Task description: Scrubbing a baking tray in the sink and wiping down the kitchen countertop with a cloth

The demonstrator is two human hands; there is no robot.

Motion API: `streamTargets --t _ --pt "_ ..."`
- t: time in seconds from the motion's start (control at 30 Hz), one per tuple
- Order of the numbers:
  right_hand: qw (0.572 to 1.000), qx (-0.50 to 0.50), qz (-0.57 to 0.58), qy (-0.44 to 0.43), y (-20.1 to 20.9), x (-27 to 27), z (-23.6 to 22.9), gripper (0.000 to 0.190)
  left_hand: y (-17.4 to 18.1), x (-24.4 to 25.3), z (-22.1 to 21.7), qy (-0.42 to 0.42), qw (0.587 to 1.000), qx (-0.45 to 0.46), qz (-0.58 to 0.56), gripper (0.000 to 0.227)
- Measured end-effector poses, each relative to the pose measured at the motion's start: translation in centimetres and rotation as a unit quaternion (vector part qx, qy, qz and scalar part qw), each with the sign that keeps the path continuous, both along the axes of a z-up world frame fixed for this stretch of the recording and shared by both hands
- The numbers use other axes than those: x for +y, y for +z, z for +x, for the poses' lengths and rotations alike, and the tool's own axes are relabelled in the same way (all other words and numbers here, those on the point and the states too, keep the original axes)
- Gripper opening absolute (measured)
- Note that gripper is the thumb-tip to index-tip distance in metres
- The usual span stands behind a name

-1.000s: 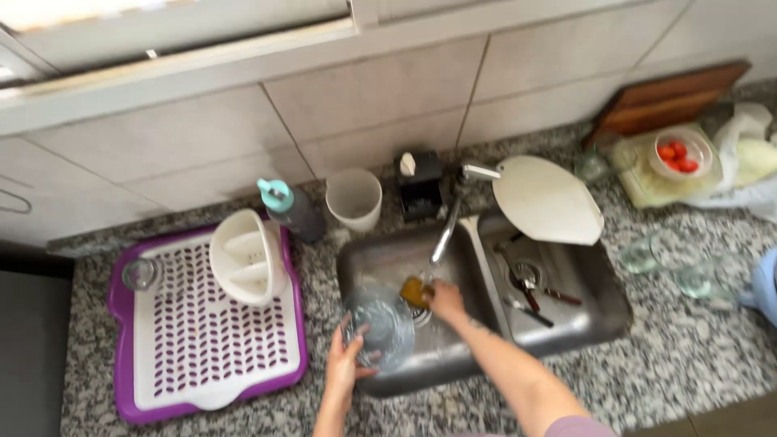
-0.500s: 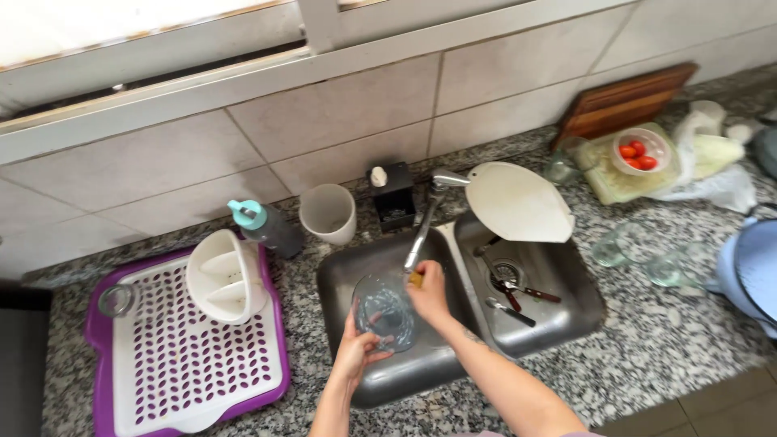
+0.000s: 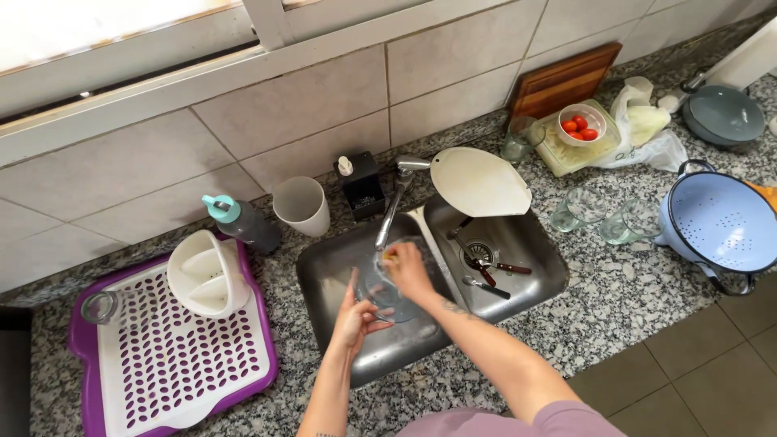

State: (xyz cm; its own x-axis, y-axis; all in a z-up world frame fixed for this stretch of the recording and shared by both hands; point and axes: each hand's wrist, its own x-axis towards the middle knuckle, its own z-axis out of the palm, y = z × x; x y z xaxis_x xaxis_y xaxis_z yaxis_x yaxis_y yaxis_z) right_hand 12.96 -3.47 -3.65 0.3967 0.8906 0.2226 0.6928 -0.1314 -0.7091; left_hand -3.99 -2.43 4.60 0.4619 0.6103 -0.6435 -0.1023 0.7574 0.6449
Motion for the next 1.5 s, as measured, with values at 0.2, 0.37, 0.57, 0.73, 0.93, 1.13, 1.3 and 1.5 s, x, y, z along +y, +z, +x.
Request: streamTargets --t 0.2,0.37,0.57,0.73,0.93,1.13,1.3,1.5 --pt "0.989 0.017 -0.046 0.138 3.0 -1.2 -4.0 0.029 -6.6 2.3 -0.9 0.036 0.999 0.007 0.000 0.091" --pt "0.987 -0.069 -0.145 -0.018 -0.2 -0.3 0.3 0.023 3.7 -0.1 -1.0 0.000 0.999 0.033 -0.002 0.090" --pt "0.982 0.117 0.048 0.139 1.0 1.3 -5.7 0.016 -2.4 1.0 0.1 0.044 0.997 0.023 -0.055 0.094" --pt "0.970 0.002 -0.015 0.241 4.0 -4.0 -3.6 0.016 -4.0 1.7 -1.6 0.075 0.996 0.055 -0.014 0.065" --pt "0.973 -0.053 -0.118 0.189 3.8 -2.6 -4.7 0.020 0.3 -1.4 1.8 0.034 0.995 0.095 -0.002 0.064" --pt "0.963 -0.065 -0.105 0.240 6.0 -5.1 -4.7 0.021 1.1 -1.0 0.9 0.049 0.994 0.092 0.013 0.062" --pt "0.969 -0.127 -0.017 0.211 1.8 -1.7 -4.5 0.020 1.5 -2.5 1.9 0.061 0.995 0.083 -0.011 0.057" --pt "0.968 -0.006 0.051 0.247 2.4 -2.8 -5.7 0.017 2.8 -0.6 0.5 0.073 0.994 0.081 0.016 0.063"
